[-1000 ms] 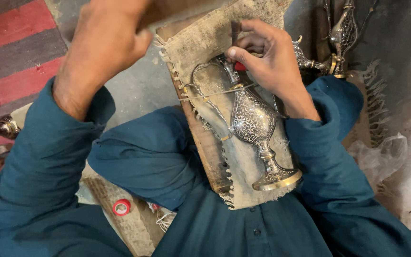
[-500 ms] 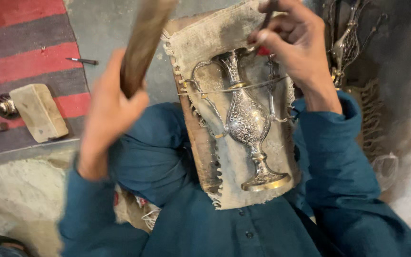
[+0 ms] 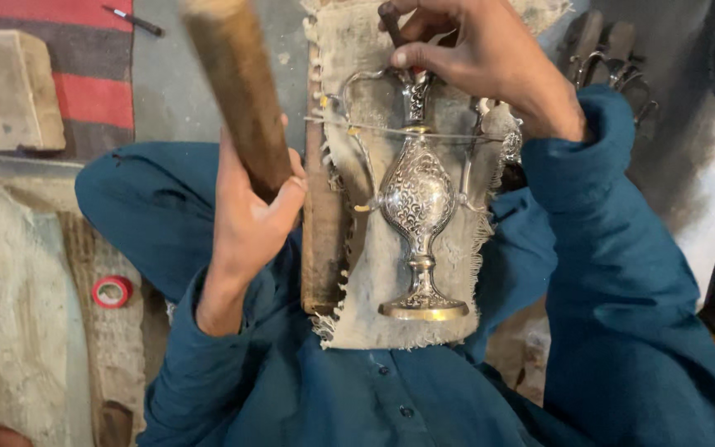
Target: The person sits on the floor with an ornate metal ewer resting on a cloth-covered board and uses a small punch and wooden mallet to hammer decorative patterns into its surface. They reposition and rotate the ewer, retie a string around it, and continue punching along the handles and body.
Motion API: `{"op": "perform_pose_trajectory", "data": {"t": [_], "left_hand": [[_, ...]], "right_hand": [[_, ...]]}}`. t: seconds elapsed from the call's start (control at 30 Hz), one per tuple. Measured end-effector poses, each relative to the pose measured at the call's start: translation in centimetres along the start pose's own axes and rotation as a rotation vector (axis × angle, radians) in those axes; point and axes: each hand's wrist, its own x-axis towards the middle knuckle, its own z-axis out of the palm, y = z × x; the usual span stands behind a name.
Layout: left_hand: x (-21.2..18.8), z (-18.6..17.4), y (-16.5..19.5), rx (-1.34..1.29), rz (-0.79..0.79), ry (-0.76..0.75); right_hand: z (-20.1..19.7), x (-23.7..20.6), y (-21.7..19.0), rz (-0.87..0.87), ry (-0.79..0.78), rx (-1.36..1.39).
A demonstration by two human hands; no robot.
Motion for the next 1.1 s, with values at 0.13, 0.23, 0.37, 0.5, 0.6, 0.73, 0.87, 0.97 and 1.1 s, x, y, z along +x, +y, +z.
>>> {"op": "perform_pose_trajectory", "data": {"t": [0.13,0.23,0.37,0.5,0.6,0.73,0.87,0.97,1.1], "left_hand": [[0.0,-0.3,0.1,0.349,0.120,-0.015],[0.7,-0.4,-0.7,0.441,0.141,0.008],[2.0,-1.0,-2.4,0.479,0.159,0.033],[3.0,-1.8,-3.5,0.535,0.227,0.068],[3.6,-2.1,-3.9,0.553,0.284,0.066],[3.9,-2.2,-4.0,0.536,0.218,0.068],[4.2,-2.0,-4.4,0.862,0.373,0.104],[4.9,-1.8,-4.7,0.908,0.559,0.198],[5.8,-1.8,-4.8,0.416,0.133,0.130]], "right_hand": [[0.7,-0.3,0.5,0.002,0.004,-0.046],[1.0,-0.2,0.6,0.063,-0.001,-0.097],[0.6,0.1,0.8,0.062,-0.061,-0.202],[0.3,-0.1,1.0,-0.019,-0.068,-0.244],[0.2,-0.2,1.1,-0.101,-0.048,-0.263],[0.2,-0.2,0.9,-0.158,-0.057,-0.217],[0.2,0.0,0.6,-0.094,-0.061,-0.267],[0.1,0.1,0.6,-0.139,-0.059,-0.368],[-0.1,0.0,1.0,-0.146,-0.092,-0.330]]}}
